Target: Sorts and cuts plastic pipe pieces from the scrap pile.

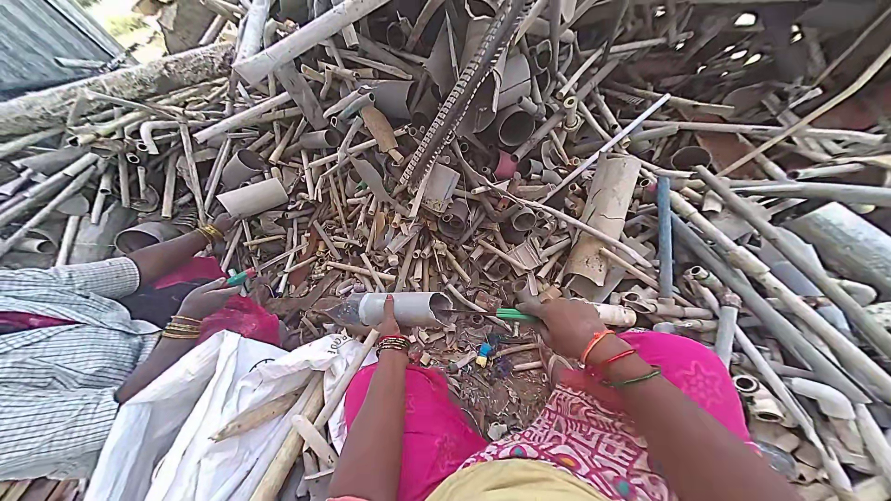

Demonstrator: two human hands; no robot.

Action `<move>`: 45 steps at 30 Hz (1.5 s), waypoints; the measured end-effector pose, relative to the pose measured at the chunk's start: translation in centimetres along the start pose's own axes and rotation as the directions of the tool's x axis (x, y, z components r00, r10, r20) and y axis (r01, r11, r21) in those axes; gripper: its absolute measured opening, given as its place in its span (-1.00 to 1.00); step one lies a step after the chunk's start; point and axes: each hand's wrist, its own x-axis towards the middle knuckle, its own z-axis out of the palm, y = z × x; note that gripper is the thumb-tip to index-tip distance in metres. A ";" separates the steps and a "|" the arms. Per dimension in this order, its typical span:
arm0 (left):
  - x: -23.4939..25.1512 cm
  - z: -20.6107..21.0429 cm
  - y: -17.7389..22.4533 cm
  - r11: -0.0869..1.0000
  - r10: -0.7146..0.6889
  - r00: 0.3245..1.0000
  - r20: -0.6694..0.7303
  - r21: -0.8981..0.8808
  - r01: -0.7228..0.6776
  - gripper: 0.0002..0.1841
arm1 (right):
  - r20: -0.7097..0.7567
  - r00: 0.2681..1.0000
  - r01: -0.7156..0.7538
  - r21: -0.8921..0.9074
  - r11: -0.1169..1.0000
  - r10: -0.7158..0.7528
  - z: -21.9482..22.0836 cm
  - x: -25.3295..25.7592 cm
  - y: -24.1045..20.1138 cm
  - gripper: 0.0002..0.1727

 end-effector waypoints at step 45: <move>-1.1 1.2 -2.2 0.972 -0.175 0.871 0.459 -0.061 0.227 -0.52 | -0.228 0.946 0.288 0.279 0.916 -0.229 6.6 6.5 -1.8 -0.49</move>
